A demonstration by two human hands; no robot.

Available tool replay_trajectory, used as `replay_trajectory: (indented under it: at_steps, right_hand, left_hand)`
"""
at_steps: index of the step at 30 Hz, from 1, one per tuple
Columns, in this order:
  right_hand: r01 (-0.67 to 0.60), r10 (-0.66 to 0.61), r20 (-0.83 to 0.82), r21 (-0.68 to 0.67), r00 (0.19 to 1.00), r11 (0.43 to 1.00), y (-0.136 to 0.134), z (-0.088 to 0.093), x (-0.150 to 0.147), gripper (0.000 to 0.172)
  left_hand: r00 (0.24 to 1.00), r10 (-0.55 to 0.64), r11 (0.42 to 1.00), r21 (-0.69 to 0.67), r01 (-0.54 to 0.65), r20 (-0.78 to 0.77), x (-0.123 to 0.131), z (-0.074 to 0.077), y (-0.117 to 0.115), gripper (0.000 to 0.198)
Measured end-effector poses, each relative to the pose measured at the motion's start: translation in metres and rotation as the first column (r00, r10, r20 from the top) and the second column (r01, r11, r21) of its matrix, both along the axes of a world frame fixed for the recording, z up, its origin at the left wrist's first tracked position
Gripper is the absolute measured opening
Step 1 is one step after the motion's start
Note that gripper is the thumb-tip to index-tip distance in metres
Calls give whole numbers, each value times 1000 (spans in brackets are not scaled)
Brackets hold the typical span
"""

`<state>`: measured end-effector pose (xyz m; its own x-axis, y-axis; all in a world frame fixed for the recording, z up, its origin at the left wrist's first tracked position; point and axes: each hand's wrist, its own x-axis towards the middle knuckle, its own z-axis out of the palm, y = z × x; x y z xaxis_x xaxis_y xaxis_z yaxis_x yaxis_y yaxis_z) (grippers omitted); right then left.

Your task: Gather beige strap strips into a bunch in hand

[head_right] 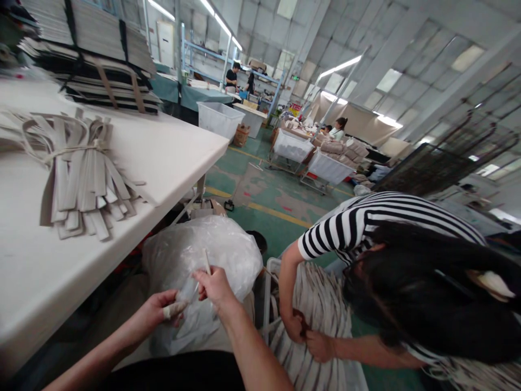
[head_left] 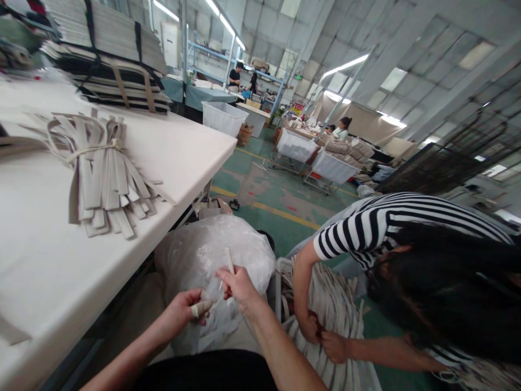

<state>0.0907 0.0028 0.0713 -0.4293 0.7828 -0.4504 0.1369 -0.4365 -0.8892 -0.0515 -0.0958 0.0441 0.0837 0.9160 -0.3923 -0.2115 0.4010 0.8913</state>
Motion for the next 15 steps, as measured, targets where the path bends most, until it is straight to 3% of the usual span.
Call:
replay_trajectory:
  at_steps: [4, 8, 12, 15]
  right_hand:
    - [99, -99, -12, 136, 995, 986, 40, 36, 5, 47]
    - [178, -172, -48, 238, 984, 955, 68, 69, 9, 47]
    - [241, -226, -85, 294, 971, 925, 85, 91, 8, 46]
    - [253, -234, -97, 322, 967, 912, 92, 101, 5, 45]
  left_hand:
    - [1000, -10, 1000, 7, 10, 27, -2, 4, -1, 50]
    - [998, 53, 998, 19, -53, 25, -8, 10, -9, 50]
    - [998, 54, 996, 73, -53, -18, -19, 14, -21, 46]
    - [996, 84, 991, 107, -82, -20, -26, 7, -28, 41]
